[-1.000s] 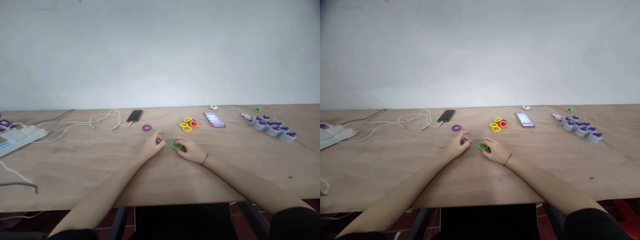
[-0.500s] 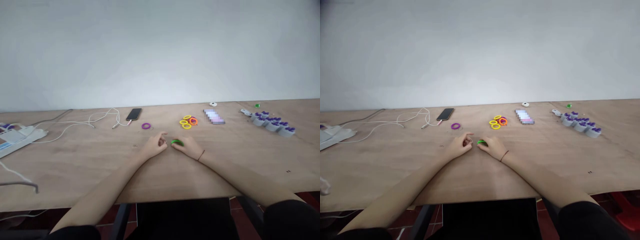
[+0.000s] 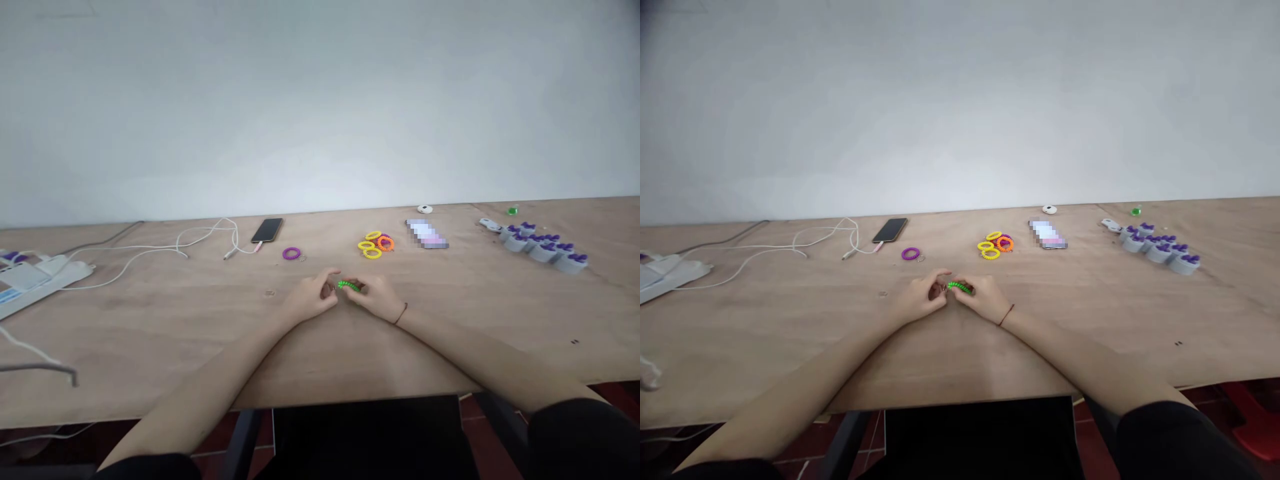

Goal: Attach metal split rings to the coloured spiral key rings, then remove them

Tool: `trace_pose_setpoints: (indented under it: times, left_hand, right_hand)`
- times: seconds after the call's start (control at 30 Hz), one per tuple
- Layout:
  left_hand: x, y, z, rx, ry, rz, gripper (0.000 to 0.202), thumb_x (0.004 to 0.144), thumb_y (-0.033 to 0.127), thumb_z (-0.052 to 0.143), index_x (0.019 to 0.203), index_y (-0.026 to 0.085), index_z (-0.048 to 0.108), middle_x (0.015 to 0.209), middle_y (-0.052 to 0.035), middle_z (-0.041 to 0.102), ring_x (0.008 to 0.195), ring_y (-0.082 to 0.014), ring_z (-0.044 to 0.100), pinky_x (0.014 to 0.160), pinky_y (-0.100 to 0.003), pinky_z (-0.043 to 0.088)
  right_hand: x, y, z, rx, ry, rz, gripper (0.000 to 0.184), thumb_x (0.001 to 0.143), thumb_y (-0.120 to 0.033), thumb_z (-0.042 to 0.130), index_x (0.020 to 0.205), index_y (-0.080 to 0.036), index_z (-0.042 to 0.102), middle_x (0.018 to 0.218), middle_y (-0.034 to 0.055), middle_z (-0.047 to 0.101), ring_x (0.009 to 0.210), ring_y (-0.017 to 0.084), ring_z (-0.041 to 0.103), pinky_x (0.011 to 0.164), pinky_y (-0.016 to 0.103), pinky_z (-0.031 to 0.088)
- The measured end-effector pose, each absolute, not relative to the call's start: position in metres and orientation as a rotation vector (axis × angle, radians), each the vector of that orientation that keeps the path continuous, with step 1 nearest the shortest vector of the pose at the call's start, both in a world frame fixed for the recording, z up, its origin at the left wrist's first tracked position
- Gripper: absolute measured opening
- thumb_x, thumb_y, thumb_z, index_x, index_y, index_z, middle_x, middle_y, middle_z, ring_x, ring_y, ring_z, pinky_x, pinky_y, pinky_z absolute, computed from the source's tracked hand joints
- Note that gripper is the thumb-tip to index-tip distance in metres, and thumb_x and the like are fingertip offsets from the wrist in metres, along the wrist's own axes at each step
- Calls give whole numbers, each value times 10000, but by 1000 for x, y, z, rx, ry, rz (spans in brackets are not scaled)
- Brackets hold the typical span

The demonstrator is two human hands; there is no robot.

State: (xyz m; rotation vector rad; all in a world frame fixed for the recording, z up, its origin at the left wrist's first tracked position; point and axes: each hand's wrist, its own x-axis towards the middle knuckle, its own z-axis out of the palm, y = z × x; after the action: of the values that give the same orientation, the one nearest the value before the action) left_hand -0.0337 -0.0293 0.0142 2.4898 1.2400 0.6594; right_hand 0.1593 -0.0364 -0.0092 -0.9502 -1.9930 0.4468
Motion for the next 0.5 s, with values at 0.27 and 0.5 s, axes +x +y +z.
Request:
trace_pose_setpoints:
  times: [0.27,0.5]
  left_hand:
    - [-33,-30,11,2517,1201,625,475,755,229,512,1217,202,404,824,6,643,692,-150,593,638,-252,433]
    - [-33,-30,13,2529,1218,683,453,763,241,520,1202,204,416,846,8,642,696,-139,596,653,-243,440]
  right_hand:
    - [158,-40,-3,-933,-2064,463,221,812,-257,536,997,-202,645,863,17,694,690,126,604,643,229,452]
    - [156,-41,-2,-949,-2057,409,176,797,-278,545,901,-184,651,772,16,676,629,113,570,612,217,425]
